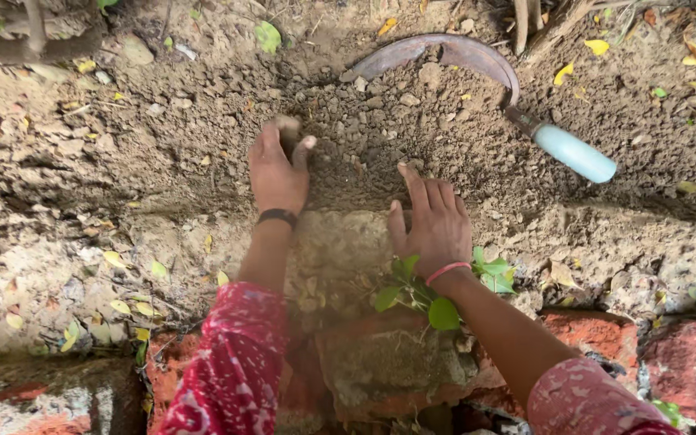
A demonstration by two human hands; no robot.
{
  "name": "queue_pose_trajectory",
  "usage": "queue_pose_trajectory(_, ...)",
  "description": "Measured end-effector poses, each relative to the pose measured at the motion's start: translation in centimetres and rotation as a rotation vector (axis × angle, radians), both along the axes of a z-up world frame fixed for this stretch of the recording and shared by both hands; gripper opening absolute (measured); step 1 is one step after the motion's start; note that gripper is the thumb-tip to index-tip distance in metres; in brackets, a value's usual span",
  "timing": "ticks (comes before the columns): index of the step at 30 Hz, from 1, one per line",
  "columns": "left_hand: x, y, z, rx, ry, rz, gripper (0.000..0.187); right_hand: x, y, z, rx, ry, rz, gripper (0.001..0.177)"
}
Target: The person clears soil and debris from a garden patch using a sickle and their hands, digging around small plants and removing loose stones.
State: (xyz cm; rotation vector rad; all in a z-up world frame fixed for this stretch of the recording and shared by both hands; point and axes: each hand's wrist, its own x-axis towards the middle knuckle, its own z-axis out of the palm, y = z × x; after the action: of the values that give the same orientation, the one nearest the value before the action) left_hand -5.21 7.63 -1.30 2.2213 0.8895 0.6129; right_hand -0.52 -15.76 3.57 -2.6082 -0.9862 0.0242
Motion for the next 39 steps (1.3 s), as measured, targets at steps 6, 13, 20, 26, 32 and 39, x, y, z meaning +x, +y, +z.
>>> queue_pose_trajectory(6, -0.7, -0.8, -0.5, -0.155, -0.088, 0.100, 0.020, 0.0, 0.1, 0.2, -0.023, 0.014, -0.002, 0.058)
queue_pose_trajectory(13, -0.6, -0.3, -2.0, 0.160, -0.123, 0.096, 0.048, 0.1, 0.0, 0.0, -0.043, 0.034, -0.006, 0.058)
queue_pose_trajectory(20, -0.8, -0.1, -1.6, 0.015, 0.243, 0.171, 0.032, 0.0, 0.0, 0.0, -0.027, 0.004, 0.002, 0.058)
queue_pose_trajectory(26, -1.5, -0.6, -0.7, 0.091, -0.049, 0.444, 0.027, -0.2, 0.0, 0.2, -0.035, 0.023, -0.002, 0.057)
queue_pose_trajectory(32, -2.0, 0.5, -0.6, 0.026, -0.176, 0.483, 0.049, -0.1, 0.0, 0.1, -0.007, 0.011, 0.006, 0.055)
queue_pose_trajectory(39, -1.7, 0.3, -0.4, -0.266, -0.100, 0.348, 0.032, 0.0, -0.1, -0.1, -0.026, 0.000, 0.004, 0.053)
